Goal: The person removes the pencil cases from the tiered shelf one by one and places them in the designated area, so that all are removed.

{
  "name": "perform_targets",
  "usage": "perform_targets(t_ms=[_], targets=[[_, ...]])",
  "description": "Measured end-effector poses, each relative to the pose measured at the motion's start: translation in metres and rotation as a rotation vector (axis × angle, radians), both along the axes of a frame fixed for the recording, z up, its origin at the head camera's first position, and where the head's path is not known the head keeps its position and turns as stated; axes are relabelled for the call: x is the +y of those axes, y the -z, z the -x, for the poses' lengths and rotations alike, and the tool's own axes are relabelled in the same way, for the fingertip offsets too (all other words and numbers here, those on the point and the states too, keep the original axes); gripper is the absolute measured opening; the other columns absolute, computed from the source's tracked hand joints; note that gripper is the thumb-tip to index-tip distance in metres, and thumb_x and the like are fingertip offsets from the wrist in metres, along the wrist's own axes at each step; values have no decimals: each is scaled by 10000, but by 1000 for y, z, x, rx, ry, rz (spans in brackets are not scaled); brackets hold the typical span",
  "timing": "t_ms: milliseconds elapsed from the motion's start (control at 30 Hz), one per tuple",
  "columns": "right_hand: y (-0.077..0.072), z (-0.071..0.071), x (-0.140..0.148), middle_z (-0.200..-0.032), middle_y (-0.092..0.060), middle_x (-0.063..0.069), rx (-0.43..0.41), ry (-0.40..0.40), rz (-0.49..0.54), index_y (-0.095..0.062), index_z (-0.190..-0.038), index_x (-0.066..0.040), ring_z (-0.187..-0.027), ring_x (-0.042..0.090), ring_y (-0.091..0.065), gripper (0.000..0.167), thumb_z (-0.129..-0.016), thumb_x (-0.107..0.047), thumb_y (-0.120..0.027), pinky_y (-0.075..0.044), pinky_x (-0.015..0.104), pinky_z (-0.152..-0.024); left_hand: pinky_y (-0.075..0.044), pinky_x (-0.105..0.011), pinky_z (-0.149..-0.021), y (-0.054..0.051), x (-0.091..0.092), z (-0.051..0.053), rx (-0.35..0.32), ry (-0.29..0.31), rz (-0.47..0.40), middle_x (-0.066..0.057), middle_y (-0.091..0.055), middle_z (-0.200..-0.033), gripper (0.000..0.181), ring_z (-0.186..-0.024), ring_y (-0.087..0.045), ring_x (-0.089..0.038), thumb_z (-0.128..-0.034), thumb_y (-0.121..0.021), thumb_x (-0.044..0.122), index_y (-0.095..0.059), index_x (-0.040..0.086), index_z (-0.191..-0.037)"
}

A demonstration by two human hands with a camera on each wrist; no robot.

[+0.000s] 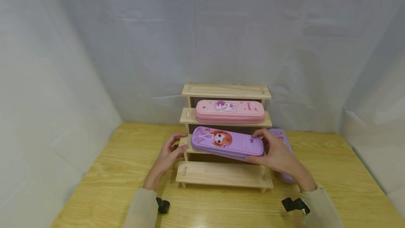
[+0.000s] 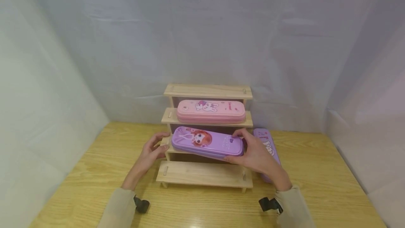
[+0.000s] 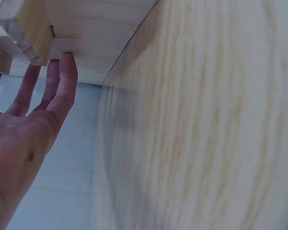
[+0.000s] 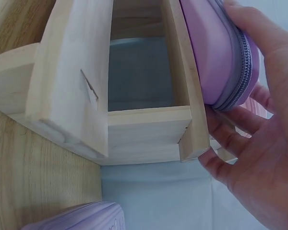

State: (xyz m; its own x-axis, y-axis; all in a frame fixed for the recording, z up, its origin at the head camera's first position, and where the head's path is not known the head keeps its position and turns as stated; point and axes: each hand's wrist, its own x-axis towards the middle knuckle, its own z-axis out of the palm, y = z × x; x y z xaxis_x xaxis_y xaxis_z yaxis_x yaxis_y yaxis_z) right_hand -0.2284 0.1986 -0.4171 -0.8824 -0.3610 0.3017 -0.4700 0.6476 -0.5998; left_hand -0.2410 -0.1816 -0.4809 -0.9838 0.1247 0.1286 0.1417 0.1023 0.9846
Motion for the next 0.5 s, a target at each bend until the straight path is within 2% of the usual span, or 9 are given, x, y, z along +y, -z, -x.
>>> perform_targets(t_ms=[133, 333, 500], targets=[[0, 0, -1, -1093, -659, 51, 8, -2, -8, -545, -1270, -151, -905, 170, -599, 737, -704, -404, -943, -517, 323, -773, -606, -347, -806, -1, 0, 0, 2, 5, -1, -210, -497, -1393, 436, -964, -617, -169, -988, -635, 129, -528, 85, -1408], [-1, -1, -2, -1311, -642, 103, 34, -12, -66, -561, -1400, -145, -1119, 261, -618, 836, -709, -436, -930, -511, 475, -935, -606, -365, -818, -1, -1, 0, 5, 6, 0, -201, -494, -1400, 432, -974, -616, -171, -993, -629, 120, -522, 74, -1409], [1, -4, -1, -1289, -652, 108, 79, -32, -84, -589, -1376, -127, -1141, 297, -619, 810, -708, -441, -922, -502, 522, -945, -607, -388, -838, 0, -1, 0, 5, 11, -2, -209, -489, -1416, 439, -994, -615, -184, -993, -628, 128, -518, 77, -1414]])
